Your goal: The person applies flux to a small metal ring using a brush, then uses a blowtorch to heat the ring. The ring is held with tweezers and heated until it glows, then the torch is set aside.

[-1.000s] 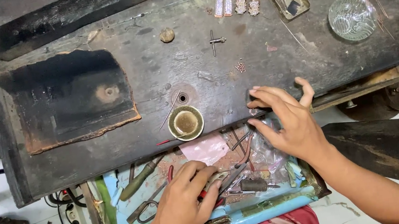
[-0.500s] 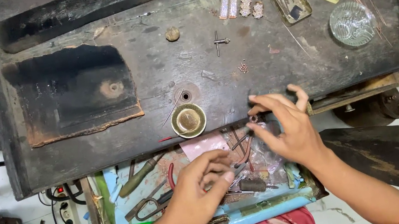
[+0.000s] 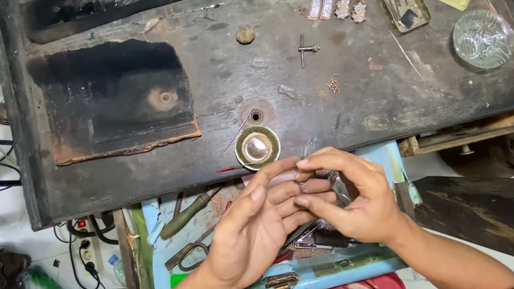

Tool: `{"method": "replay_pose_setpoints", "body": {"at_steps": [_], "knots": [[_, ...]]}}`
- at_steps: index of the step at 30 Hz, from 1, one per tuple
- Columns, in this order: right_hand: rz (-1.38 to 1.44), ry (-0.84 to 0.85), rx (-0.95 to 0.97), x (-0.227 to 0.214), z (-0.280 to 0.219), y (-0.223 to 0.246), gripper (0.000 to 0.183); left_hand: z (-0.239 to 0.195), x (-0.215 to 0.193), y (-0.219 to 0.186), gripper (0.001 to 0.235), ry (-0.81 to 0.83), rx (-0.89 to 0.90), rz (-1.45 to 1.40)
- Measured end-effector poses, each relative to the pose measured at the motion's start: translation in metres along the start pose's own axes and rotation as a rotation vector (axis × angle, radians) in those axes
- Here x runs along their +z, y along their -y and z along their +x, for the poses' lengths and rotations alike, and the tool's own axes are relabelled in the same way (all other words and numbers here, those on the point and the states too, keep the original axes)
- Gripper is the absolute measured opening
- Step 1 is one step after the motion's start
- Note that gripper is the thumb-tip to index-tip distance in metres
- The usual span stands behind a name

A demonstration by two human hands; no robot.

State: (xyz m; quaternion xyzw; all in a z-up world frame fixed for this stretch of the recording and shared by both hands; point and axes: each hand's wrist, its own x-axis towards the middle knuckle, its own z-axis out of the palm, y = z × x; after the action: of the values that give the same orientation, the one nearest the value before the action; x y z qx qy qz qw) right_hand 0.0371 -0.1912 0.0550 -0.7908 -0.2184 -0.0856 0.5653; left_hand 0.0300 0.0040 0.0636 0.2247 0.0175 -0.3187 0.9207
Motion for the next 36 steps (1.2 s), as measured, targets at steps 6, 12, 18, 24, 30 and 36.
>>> {"method": "replay_pose_setpoints", "body": {"at_steps": [6,12,18,24,30,36], "knots": [[0.033,-0.049,0.012,-0.001,-0.002,0.0,0.033,-0.003,0.001,0.002,0.056,0.001,0.044,0.016],[0.247,-0.091,0.025,0.003,-0.011,-0.007,0.032,-0.01,0.013,0.001,0.059,0.038,0.144,0.229],[0.413,-0.055,0.037,0.001,-0.023,-0.015,0.043,-0.014,0.02,-0.004,0.063,0.051,0.147,0.296],[0.494,-0.042,0.067,-0.001,-0.031,-0.02,0.048,-0.016,0.022,-0.005,0.065,0.079,0.169,0.351],[0.552,-0.052,0.048,0.002,-0.036,-0.029,0.044,-0.017,0.023,-0.007,0.067,0.093,0.155,0.343],[0.567,-0.064,-0.032,0.004,-0.032,-0.032,0.038,-0.018,0.02,-0.003,0.07,0.085,0.144,0.346]]}}
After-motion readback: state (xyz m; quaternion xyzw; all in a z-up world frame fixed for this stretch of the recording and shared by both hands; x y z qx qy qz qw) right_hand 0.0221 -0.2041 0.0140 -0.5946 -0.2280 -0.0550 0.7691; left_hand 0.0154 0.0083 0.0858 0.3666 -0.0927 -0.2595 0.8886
